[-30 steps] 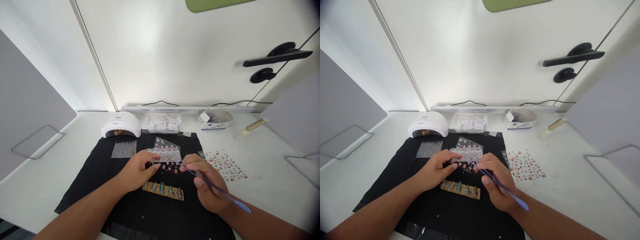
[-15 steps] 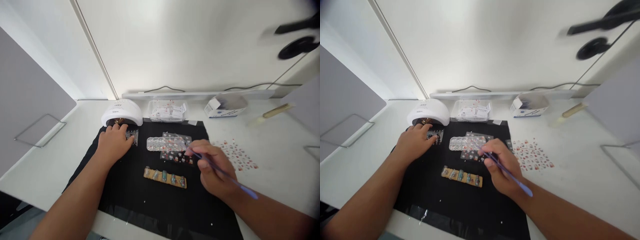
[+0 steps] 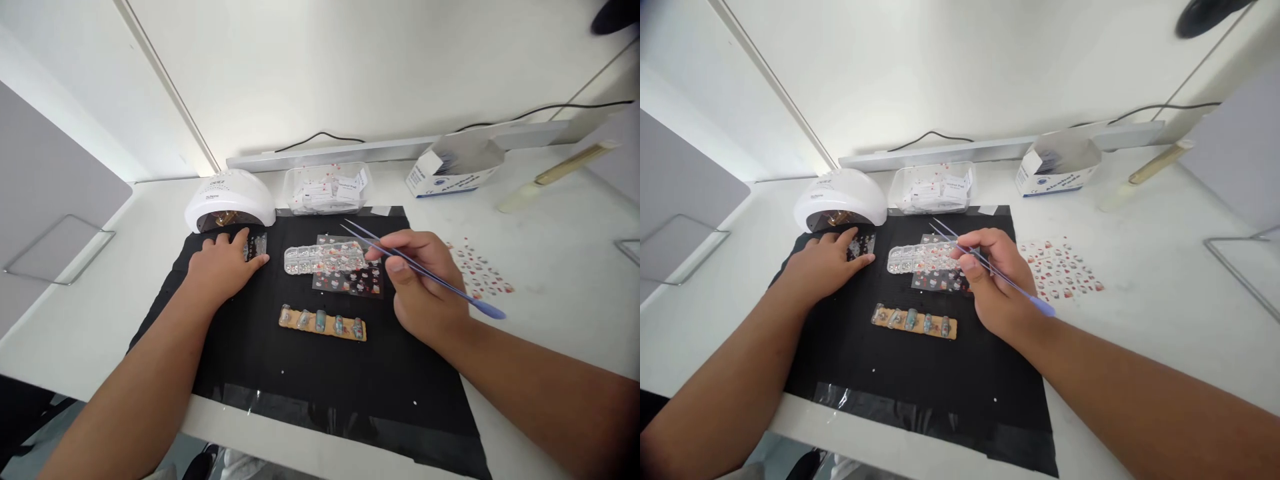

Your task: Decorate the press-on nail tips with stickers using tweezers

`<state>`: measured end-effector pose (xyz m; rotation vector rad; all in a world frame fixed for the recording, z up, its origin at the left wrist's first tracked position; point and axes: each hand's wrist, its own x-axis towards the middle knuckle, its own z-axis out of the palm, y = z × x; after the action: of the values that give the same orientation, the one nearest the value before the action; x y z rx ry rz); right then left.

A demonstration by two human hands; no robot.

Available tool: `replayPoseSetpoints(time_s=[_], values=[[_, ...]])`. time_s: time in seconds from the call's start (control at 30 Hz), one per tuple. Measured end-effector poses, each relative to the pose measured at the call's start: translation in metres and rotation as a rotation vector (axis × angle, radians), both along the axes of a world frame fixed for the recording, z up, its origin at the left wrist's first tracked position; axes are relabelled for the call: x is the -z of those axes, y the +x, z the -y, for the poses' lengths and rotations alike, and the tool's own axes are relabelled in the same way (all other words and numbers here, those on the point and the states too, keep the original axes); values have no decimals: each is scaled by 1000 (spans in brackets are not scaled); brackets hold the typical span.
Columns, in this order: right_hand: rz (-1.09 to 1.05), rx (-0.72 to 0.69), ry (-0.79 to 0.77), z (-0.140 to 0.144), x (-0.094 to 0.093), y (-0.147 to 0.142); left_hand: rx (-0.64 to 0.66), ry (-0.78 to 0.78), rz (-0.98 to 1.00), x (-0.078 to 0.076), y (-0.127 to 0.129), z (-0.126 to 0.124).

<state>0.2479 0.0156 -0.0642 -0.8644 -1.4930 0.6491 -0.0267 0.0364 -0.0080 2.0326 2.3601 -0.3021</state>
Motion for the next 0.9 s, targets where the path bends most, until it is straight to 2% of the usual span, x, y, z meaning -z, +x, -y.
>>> replayPoseSetpoints(time_s=[0.3, 0.53, 0.6, 0.77, 0.9], values=[[-18, -51, -60, 1, -4, -1, 48, 67, -11, -1, 5, 1], [-93, -51, -143, -2, 0, -2, 75, 227, 131, 2, 0, -1], [-118, -47, -175, -3, 0, -2, 163, 255, 221, 2, 2, -1], [-195, -11, -247, -8, -2, -5, 498, 244, 510, 4, 19, 7], [-256, 34, -311, -14, 4, -7, 606, 138, 675, 8, 31, 14]])
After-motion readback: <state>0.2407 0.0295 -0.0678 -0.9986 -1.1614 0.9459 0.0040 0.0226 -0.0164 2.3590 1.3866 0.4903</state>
